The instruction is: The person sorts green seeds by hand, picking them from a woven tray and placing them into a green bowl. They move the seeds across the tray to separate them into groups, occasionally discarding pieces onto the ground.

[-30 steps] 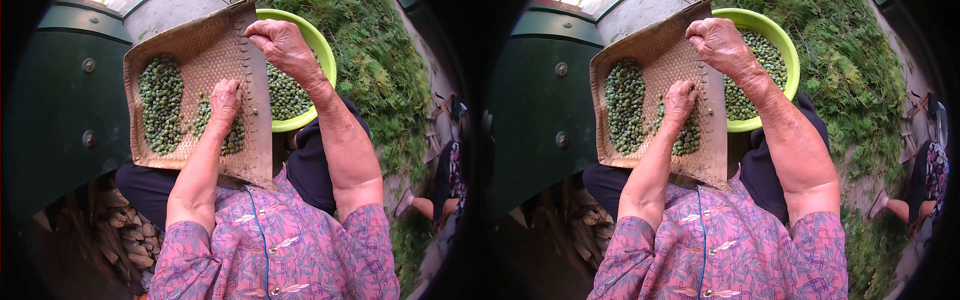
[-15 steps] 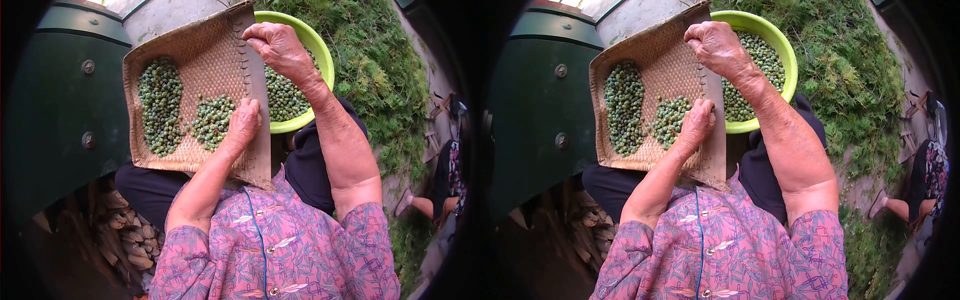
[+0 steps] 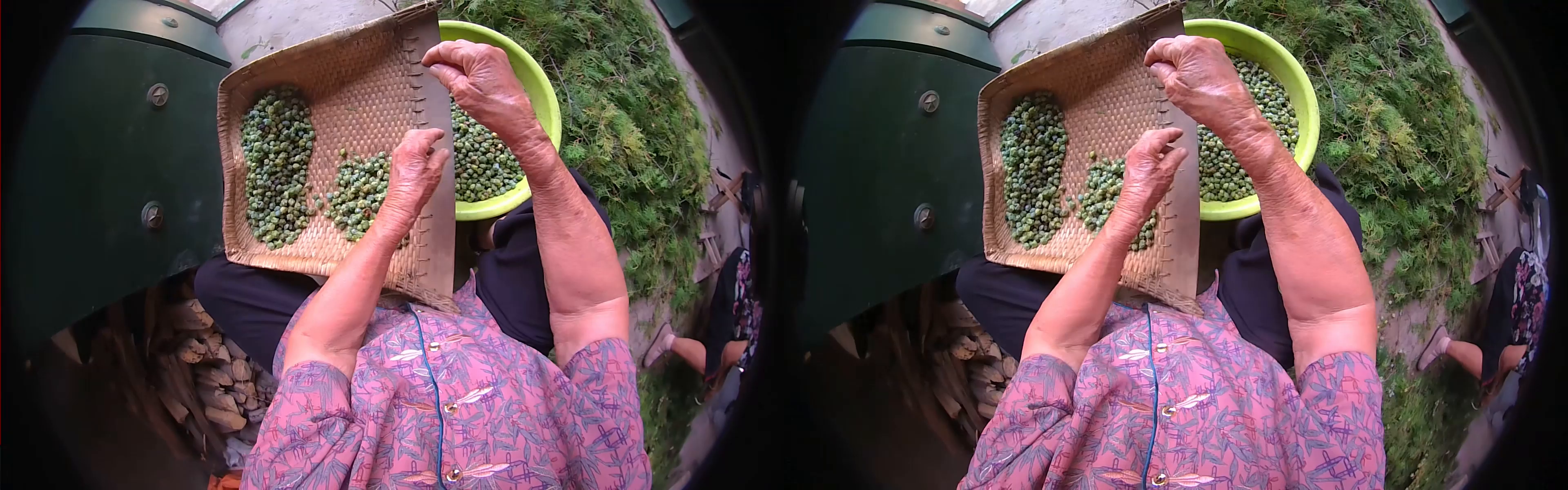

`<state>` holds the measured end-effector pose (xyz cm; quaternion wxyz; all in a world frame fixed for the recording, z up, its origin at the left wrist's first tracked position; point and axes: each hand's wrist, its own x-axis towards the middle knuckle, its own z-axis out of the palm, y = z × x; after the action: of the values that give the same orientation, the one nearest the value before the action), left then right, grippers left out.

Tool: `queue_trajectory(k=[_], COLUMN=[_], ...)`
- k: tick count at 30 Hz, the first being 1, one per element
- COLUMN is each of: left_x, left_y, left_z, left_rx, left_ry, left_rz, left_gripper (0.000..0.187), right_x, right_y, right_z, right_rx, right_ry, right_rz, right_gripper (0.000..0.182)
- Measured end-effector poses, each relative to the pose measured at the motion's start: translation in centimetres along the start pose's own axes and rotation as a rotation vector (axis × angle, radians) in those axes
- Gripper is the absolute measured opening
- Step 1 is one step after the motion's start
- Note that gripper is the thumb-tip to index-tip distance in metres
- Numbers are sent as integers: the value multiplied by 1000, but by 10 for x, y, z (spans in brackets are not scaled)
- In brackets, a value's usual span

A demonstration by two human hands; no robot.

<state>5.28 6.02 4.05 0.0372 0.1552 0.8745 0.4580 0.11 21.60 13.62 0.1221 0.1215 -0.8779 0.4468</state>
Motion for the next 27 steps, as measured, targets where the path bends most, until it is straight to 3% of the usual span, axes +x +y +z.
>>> queue_trajectory(k=[2,5,11,22,27], left_x=[-3,-7,-15,-5,1], left_y=[-28,-49,-64,-77,-78], left_z=[-19,-47,-57,-62,-69], left_rx=[315,652,617,480,383], left_ry=[159,97,-130,-114,-177], left_rz=[145,18,35,-9,-204], left_gripper=[21,29,42,25,18], right_x=[0,0,1,0,-1], right_y=[0,1,0,0,4], right_z=[1,3,3,2,3], right_rx=[9,11,-2,19,21], right_ry=[8,11,12,31,45], right_rz=[-8,-18,-18,-25,-35], right_gripper=[16,16,16,15,14])
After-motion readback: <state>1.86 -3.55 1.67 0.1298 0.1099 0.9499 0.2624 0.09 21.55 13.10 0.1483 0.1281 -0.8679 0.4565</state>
